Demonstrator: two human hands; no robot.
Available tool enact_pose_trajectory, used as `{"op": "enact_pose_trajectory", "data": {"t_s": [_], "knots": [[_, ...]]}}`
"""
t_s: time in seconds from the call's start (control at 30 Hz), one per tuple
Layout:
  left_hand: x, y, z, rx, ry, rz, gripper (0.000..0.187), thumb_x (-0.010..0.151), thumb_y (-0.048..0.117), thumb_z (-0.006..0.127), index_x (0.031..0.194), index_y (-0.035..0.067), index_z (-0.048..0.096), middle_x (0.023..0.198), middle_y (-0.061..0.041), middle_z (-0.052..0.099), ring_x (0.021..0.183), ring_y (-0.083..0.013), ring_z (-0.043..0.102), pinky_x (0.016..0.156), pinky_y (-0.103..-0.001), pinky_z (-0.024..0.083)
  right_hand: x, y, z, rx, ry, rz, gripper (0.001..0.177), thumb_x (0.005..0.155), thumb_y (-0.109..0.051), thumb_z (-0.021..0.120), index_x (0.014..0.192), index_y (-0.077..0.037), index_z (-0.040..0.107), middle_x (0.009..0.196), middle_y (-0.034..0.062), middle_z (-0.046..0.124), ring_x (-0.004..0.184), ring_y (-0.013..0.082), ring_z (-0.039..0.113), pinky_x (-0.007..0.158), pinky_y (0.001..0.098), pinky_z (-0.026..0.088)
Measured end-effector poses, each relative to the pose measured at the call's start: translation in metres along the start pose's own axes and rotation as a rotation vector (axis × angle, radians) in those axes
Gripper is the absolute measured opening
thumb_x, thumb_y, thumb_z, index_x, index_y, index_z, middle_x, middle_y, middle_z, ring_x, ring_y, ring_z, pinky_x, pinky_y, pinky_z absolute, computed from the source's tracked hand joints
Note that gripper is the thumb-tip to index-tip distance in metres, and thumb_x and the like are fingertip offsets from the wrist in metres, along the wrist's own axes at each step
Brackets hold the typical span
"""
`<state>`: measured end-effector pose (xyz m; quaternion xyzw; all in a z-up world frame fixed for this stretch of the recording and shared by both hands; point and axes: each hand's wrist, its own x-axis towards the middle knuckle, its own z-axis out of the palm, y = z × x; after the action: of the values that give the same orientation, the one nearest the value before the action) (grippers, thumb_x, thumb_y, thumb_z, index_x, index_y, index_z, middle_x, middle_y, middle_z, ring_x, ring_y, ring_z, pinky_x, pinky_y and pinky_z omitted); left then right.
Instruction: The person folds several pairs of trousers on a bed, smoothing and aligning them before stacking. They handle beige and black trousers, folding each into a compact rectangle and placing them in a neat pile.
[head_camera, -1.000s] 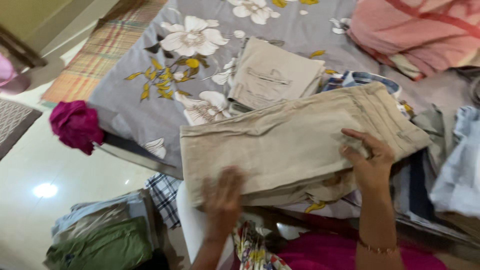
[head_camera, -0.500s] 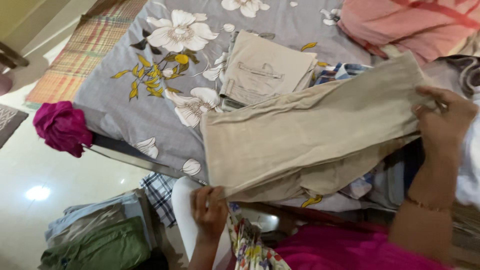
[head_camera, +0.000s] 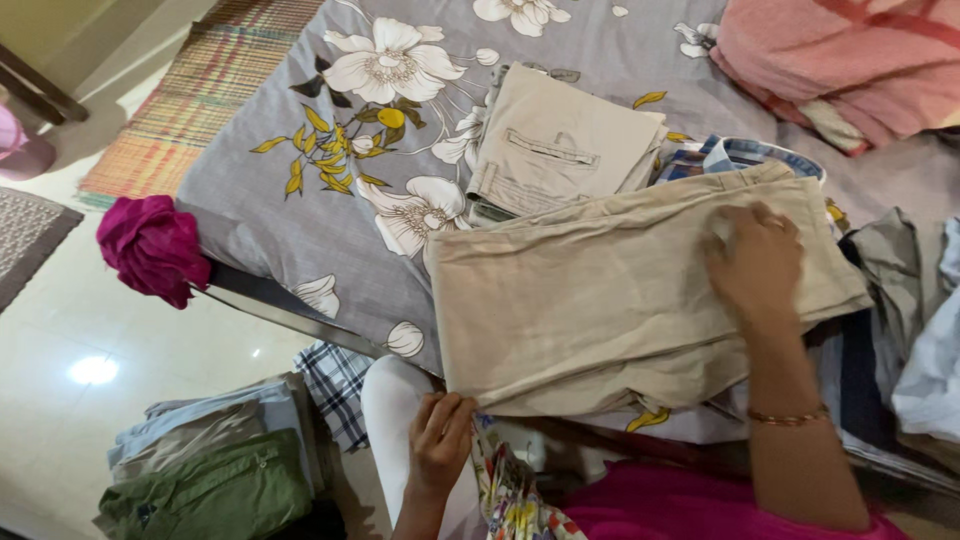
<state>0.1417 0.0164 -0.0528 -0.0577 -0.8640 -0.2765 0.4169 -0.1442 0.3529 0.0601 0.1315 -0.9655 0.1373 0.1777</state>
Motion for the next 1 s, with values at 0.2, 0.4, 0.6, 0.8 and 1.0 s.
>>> {"op": "enact_pose_trajectory", "data": {"t_s": [0.2, 0.4, 0.6, 0.8, 1.0], "knots": [[-0.006, -0.002, 0.001, 0.005, 0.025, 0.028, 0.028, 0.071, -0.011, 0.078, 0.097, -0.003, 0.073, 0.098, -0.012, 0.063, 0.086, -0.0320, 0.065, 0.068, -0.040, 0.056, 0.027, -0.067, 0.038, 0.144, 0.106, -0.435, 0.027, 0.080, -0.022, 0.080, 0.107, -0.018, 0.077, 0.128, 0.0121, 0.066, 0.139, 0.0386, 0.045, 0.110, 0.0564, 0.035], [-0.004, -0.001, 0.005, 0.031, 0.041, 0.055, 0.029, 0.068, -0.010, 0.076, 0.095, -0.001, 0.074, 0.100, -0.011, 0.067, 0.090, -0.0322, 0.066, 0.074, -0.042, 0.057, 0.060, -0.089, 0.043, 0.109, -0.055, -0.253, 0.015, 0.078, -0.029, 0.084, 0.085, -0.017, 0.080, 0.102, 0.0058, 0.067, 0.115, 0.0321, 0.048, 0.094, 0.0536, 0.033], [0.030, 0.014, -0.027, -0.017, -0.186, -0.169, 0.019, 0.065, -0.003, 0.074, 0.082, 0.005, 0.077, 0.085, -0.007, 0.073, 0.089, -0.0294, 0.067, 0.076, -0.044, 0.051, 0.059, -0.082, 0.046, 0.302, 0.076, -0.160, 0.006, 0.087, -0.019, 0.080, 0.090, -0.015, 0.080, 0.090, 0.0021, 0.068, 0.100, 0.0256, 0.056, 0.090, 0.0465, 0.041], [0.102, 0.038, 0.004, 0.007, -0.064, -0.123, 0.027, 0.084, 0.003, 0.069, 0.110, 0.004, 0.076, 0.107, -0.009, 0.074, 0.108, -0.0293, 0.064, 0.098, -0.043, 0.048, -0.005, -0.078, 0.040, 0.307, 0.120, -0.330, 0.022, 0.089, -0.012, 0.073, 0.110, -0.012, 0.073, 0.120, 0.0052, 0.070, 0.121, 0.0273, 0.058, 0.104, 0.0425, 0.046], [0.175, 0.035, 0.108, 0.161, -0.614, -0.080, 0.076, 0.095, 0.054, 0.051, 0.158, 0.016, 0.034, 0.163, -0.008, 0.033, 0.151, -0.0333, 0.027, 0.119, -0.059, 0.014, -0.024, -0.065, 0.021, -0.154, -0.098, -0.335, 0.076, 0.088, -0.062, 0.055, 0.155, -0.031, 0.038, 0.164, -0.0019, 0.036, 0.153, 0.0270, 0.024, 0.116, 0.0652, 0.018]]}}
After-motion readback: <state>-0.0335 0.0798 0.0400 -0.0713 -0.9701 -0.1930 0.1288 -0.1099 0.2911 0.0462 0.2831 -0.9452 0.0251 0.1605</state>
